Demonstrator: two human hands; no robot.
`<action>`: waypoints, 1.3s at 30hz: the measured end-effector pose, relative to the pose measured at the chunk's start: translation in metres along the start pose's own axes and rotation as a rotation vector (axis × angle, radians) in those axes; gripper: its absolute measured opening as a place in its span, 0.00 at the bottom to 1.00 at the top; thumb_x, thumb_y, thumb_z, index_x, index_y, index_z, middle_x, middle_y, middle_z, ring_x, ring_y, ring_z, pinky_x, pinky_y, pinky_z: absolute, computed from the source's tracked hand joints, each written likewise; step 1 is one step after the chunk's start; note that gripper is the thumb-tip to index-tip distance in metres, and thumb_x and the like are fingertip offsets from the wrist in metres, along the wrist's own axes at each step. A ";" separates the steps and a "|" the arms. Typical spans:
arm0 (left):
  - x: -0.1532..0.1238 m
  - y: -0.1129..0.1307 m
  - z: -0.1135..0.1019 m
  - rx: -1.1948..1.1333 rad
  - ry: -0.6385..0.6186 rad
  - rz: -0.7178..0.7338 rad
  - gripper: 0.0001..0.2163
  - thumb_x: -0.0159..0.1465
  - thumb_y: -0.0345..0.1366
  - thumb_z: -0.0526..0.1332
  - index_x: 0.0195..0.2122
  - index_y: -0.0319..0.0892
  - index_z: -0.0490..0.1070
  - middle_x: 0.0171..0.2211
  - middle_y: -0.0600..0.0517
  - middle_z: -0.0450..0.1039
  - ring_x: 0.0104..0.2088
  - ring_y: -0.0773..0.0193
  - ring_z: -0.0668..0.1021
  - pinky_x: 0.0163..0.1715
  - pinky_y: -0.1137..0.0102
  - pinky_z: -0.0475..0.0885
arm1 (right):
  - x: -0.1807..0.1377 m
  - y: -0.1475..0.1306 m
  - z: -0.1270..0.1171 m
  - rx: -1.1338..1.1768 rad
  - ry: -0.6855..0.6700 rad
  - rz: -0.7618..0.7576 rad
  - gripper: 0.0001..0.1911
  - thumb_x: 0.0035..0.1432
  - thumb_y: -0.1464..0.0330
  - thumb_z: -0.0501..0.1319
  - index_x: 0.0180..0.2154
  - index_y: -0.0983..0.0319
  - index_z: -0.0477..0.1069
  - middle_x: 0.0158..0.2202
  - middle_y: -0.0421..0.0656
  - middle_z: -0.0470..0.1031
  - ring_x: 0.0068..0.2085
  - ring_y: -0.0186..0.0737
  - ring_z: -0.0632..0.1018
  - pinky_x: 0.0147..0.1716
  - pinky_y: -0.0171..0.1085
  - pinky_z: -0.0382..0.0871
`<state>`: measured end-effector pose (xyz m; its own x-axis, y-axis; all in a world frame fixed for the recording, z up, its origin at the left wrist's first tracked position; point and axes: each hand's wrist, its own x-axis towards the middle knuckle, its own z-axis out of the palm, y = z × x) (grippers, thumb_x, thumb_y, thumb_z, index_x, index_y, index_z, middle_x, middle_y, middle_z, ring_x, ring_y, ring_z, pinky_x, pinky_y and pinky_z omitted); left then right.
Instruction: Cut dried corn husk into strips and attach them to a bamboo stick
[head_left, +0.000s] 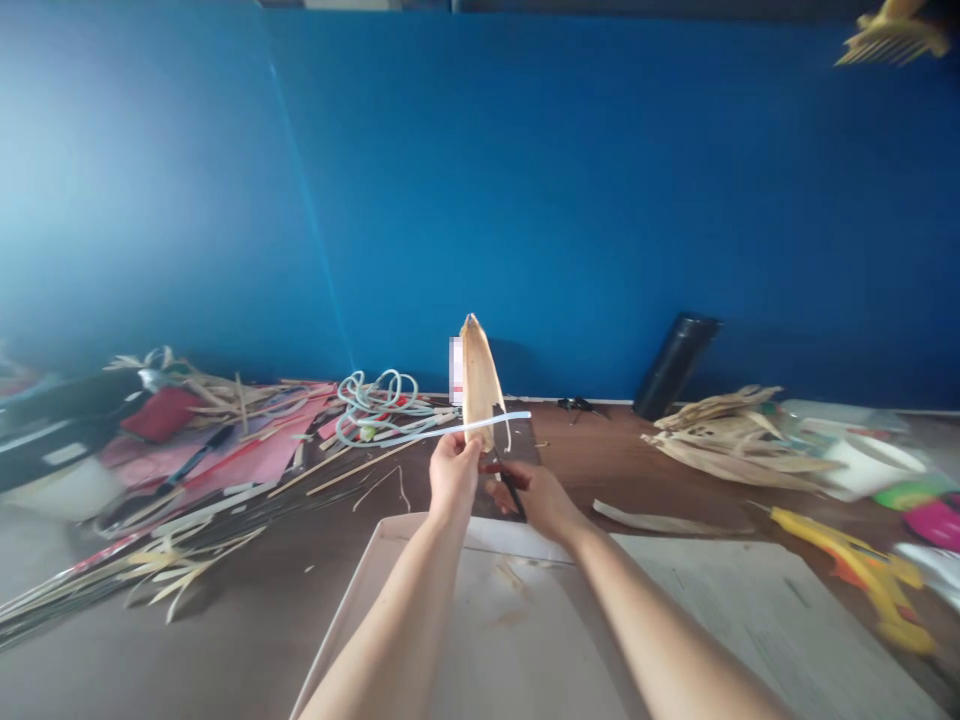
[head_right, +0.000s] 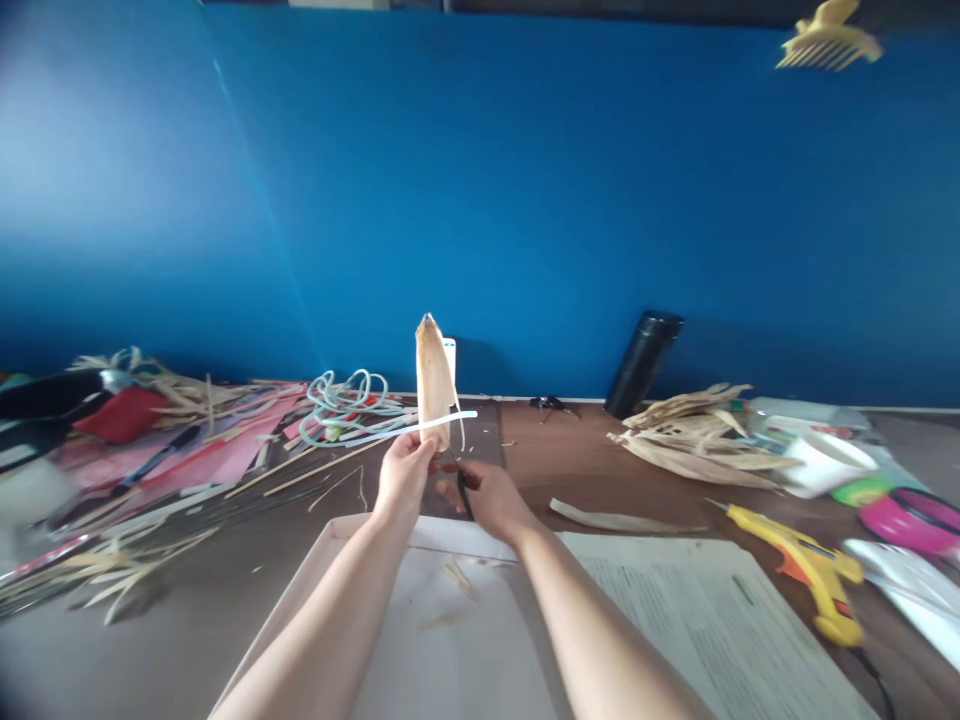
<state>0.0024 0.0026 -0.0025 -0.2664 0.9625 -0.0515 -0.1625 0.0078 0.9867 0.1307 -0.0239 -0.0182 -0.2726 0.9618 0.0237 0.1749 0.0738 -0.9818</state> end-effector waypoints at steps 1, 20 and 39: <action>0.001 -0.001 0.000 0.004 0.010 -0.002 0.09 0.51 0.39 0.60 0.31 0.39 0.69 0.25 0.53 0.71 0.25 0.69 0.73 0.23 0.75 0.67 | 0.000 0.000 0.000 0.006 0.013 0.004 0.19 0.48 0.61 0.64 0.43 0.61 0.74 0.20 0.37 0.69 0.23 0.34 0.69 0.25 0.33 0.61; 0.003 -0.004 -0.005 0.026 -0.018 0.003 0.15 0.47 0.43 0.64 0.33 0.38 0.71 0.26 0.53 0.71 0.24 0.68 0.73 0.26 0.73 0.68 | -0.002 0.000 0.001 -0.061 0.054 0.014 0.19 0.47 0.59 0.65 0.41 0.58 0.76 0.23 0.38 0.71 0.25 0.35 0.70 0.25 0.33 0.63; 0.006 -0.010 -0.004 0.047 -0.046 0.038 0.11 0.52 0.42 0.60 0.31 0.39 0.69 0.26 0.53 0.71 0.25 0.68 0.72 0.25 0.74 0.67 | 0.005 0.000 -0.007 0.055 0.228 0.007 0.23 0.47 0.58 0.64 0.42 0.65 0.73 0.22 0.40 0.73 0.24 0.36 0.72 0.23 0.34 0.63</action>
<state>-0.0011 0.0072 -0.0130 -0.2277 0.9737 -0.0079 -0.1080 -0.0172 0.9940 0.1360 -0.0168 -0.0165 -0.0495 0.9974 0.0531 0.1221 0.0588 -0.9908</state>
